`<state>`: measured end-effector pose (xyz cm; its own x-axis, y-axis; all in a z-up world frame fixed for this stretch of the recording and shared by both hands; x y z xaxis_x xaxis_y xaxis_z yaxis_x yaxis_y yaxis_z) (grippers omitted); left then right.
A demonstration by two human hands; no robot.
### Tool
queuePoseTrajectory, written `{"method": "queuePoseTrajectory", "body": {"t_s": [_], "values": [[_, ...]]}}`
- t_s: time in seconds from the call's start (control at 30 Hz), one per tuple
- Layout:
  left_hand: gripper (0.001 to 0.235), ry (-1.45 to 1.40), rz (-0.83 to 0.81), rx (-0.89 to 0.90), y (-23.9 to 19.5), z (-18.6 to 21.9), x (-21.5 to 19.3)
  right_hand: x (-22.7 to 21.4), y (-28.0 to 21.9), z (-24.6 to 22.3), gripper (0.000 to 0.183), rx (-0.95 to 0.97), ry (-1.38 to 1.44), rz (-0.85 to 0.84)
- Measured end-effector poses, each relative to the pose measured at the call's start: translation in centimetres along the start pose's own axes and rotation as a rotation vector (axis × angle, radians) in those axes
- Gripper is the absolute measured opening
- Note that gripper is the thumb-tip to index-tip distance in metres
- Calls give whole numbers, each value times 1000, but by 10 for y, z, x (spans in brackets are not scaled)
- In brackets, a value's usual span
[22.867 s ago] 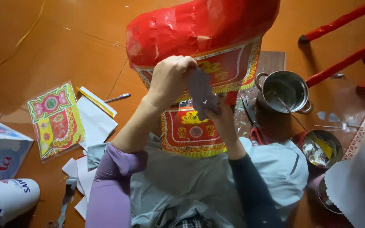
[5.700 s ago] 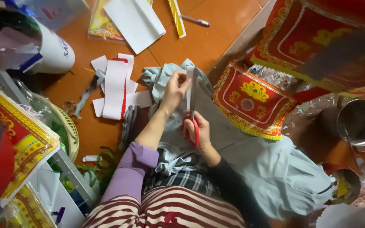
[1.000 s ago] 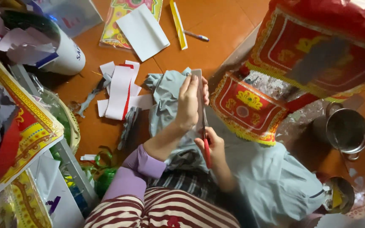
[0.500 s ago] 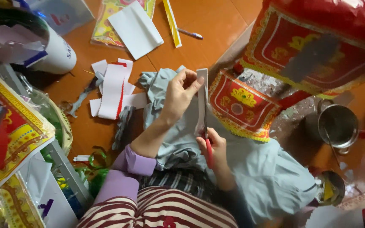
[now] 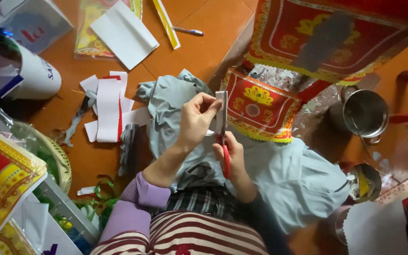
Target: Cutting and applying decorative paper to a large red craft structure.
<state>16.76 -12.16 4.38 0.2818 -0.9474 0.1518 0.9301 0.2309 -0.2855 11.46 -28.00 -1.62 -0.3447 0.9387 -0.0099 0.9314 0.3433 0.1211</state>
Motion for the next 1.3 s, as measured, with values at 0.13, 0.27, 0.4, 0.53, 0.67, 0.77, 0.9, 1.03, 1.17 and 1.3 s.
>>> {"method": "queuePoseTrajectory", "body": {"t_s": [0.13, 0.27, 0.4, 0.53, 0.67, 0.77, 0.9, 1.03, 1.17, 1.3], "values": [[17, -76, -17, -93, -4, -1, 4, -4, -7, 2, 24, 2, -5, 46], [18, -98, -35, -123, -2, -9, 4, -2, -7, 4, 23, -16, -8, 77], [20, -87, -240, -131, -4, -16, 11, -5, -2, 1, 19, 32, 41, 102], [16, -68, -540, -180, -8, -27, 15, -14, 5, -8, 13, 141, 194, 84], [17, -46, -670, -178, -13, -31, -5, -26, 16, -12, 17, 153, 266, 104], [25, 434, -662, -55, -18, -43, -4, -34, 26, -9, 28, 119, 260, 121], [29, -3, -441, -275, 6, -31, -5, -14, 16, -8, 49, 25, 389, -122], [40, -341, -303, -62, 33, 26, -6, 7, -17, 2, 47, 122, 438, -322], [48, -349, -233, 43, 44, 25, -4, 15, -25, 4, 35, 82, 301, -331], [51, -238, -118, 91, 36, 27, 0, 13, -15, -2, 31, 40, 18, -272]]}}
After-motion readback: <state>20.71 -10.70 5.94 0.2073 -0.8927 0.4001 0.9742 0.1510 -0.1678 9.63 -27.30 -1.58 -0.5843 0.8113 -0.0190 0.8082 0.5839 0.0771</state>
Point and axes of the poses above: each hand's wrist, its own y-axis towards the middle knuckle, its own x-axis out of the palm, z = x × y, the point moved 6 cm from there along y, towards the middle knuckle, and after that the axes turned 13 degrees about -x, right-handed, at the moved point
